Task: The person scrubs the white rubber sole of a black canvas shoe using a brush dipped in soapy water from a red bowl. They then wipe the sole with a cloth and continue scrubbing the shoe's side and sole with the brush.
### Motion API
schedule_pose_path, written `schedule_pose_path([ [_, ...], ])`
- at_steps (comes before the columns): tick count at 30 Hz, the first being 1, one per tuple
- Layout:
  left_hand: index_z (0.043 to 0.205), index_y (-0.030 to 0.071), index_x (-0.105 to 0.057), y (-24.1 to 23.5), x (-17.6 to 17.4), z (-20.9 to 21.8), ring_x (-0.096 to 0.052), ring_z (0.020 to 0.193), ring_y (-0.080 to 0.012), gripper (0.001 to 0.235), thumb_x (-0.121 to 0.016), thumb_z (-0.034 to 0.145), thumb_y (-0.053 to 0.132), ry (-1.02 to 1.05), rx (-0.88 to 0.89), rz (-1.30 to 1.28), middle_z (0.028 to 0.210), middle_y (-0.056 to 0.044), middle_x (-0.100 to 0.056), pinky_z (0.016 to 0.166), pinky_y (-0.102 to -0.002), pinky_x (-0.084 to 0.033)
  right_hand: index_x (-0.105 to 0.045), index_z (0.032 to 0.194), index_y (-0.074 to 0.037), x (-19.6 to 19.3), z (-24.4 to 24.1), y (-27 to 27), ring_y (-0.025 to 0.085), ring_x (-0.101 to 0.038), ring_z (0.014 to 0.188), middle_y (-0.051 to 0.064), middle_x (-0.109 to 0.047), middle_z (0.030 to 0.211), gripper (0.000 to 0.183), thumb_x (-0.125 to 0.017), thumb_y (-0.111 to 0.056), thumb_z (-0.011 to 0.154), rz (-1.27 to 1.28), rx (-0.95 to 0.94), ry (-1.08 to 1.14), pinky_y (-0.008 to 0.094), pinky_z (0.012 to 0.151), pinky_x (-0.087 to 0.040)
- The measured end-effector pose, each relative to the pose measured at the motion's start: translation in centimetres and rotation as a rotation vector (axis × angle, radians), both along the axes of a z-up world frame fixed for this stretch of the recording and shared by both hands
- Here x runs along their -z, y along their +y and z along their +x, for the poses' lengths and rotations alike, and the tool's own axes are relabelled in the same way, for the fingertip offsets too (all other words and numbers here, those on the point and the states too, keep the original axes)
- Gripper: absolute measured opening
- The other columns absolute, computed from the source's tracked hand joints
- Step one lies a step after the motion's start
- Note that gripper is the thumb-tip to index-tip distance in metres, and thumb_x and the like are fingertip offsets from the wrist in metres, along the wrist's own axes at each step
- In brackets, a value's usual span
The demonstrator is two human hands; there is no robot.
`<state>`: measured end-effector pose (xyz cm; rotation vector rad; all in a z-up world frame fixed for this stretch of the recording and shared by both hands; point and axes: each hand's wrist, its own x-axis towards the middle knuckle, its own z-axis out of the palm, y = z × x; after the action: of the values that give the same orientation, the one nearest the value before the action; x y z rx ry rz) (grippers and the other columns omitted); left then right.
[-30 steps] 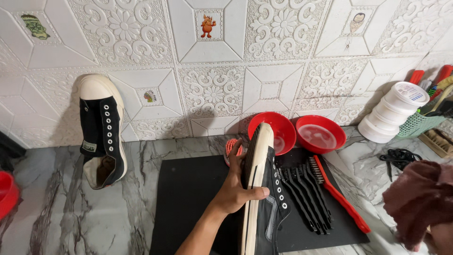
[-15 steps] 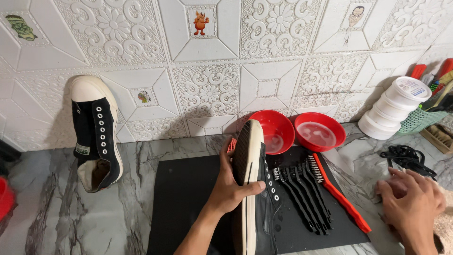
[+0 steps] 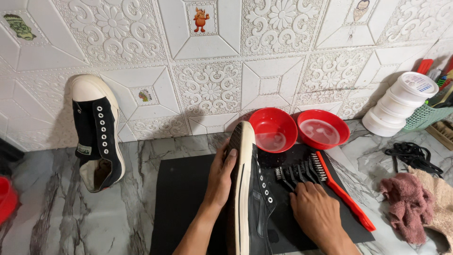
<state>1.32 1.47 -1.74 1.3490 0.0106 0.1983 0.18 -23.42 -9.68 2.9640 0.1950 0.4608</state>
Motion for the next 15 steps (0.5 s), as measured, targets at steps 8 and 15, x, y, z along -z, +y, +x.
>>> schedule_pose_path([
  [8, 0.133, 0.009, -0.061, 0.3, 1.9, 1.2, -0.062, 0.109, -0.0137, 0.048, -0.059, 0.094, 0.037, -0.005, 0.035, -0.168, 0.118, -0.006, -0.067, 0.093, -0.027, -0.048, -0.052, 0.123, -0.023, -9.7, 1.7, -2.4, 0.05, -0.072, 0.093, 0.018, -0.077, 0.102, 0.03, -0.044, -0.046, 0.105, 0.465, 0.211, 0.182, 0.06, 0.08, -0.053],
  [15, 0.138, 0.01, -0.059, 0.4, 2.3, 1.6, -0.062, 0.107, -0.0137, 0.052, -0.058, 0.094, 0.038, 0.052, 0.004, -0.145, 0.115, -0.007, -0.066, 0.093, -0.027, -0.045, -0.067, 0.138, -0.027, -11.2, 8.2, -7.6, 0.043, -0.069, 0.098, 0.016, -0.066, 0.116, 0.035, -0.044, -0.026, 0.112, 0.356, 0.281, -0.038, 0.054, 0.072, -0.055],
])
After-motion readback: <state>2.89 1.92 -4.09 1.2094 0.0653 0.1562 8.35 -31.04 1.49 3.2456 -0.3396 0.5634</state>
